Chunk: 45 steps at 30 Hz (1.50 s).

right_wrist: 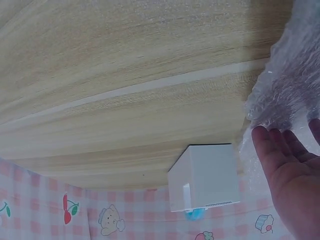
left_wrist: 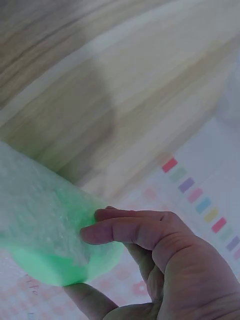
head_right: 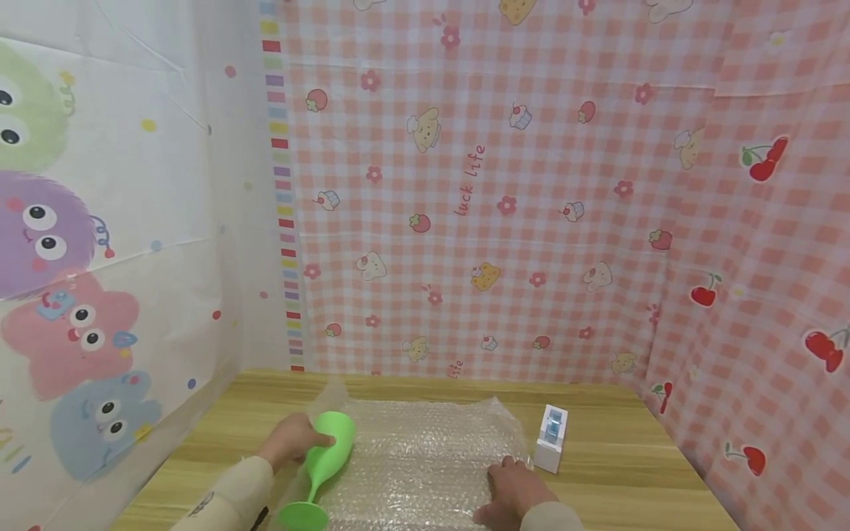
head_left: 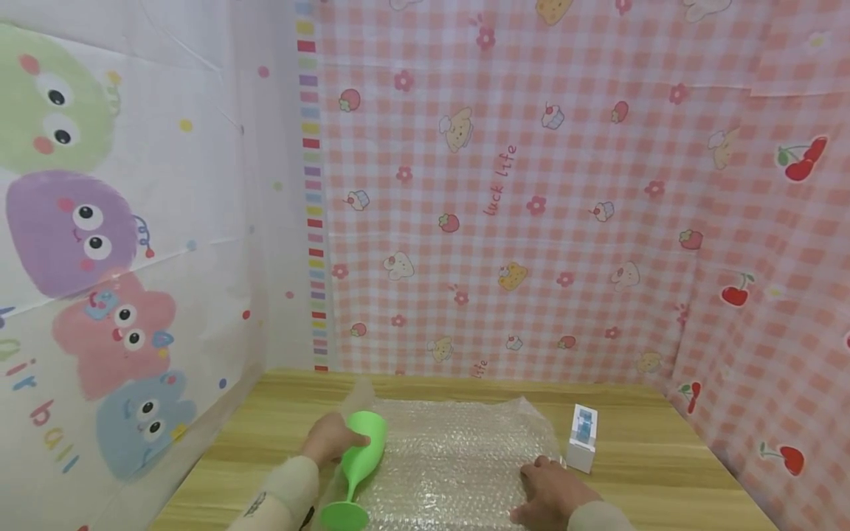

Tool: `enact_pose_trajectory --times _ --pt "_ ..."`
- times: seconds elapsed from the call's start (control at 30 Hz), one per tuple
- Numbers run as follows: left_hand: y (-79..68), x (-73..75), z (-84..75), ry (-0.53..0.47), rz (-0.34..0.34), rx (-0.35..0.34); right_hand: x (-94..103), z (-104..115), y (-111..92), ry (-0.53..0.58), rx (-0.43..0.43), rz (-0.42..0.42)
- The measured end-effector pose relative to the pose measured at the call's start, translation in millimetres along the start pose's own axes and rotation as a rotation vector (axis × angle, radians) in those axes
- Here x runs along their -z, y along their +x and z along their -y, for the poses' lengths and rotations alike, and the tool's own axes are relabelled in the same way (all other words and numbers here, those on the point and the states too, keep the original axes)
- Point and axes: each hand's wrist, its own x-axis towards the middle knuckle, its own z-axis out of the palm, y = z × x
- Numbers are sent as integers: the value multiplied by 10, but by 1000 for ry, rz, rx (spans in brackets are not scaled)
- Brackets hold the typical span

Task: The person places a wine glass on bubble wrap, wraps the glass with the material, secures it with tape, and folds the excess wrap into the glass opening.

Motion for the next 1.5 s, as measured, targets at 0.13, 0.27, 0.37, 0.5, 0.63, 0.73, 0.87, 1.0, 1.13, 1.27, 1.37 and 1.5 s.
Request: enact_pose_trajectory --times 0.13,0.27,0.37,0.5,0.63,0.73,0.87,1.0,1.13,1.27,1.37,1.5 --pt "-35 -35 -99 45 -18 -43 -2 16 -3 -20 21 -14" --pt "-37 -80 -164 105 -41 -83 -7 27 1 -53 42 -36" --pt "-19 -132 -184 171 -55 -118 -5 36 6 -98 60 -61" --pt "13 -221 -196 277 -75 -170 2 56 20 -157 66 -89" --pt "15 -281 -223 354 -101 -200 15 84 25 -198 50 -98" --pt "12 -287 -245 379 -108 -204 16 92 34 -226 51 -96" --pt "29 -286 -230 386 -100 -197 25 111 38 -237 54 -91" --pt "45 -293 -225 383 -95 -188 39 122 30 -232 61 -90" --pt "20 -300 -255 377 -98 -192 41 132 59 -228 84 -85" --pt "0 -316 -277 405 -116 -198 27 224 132 -201 129 -82" --pt "12 -333 -265 427 -137 -179 7 371 213 -154 197 -91" --pt "39 -352 -228 419 -156 -151 -37 640 341 -66 295 -102"
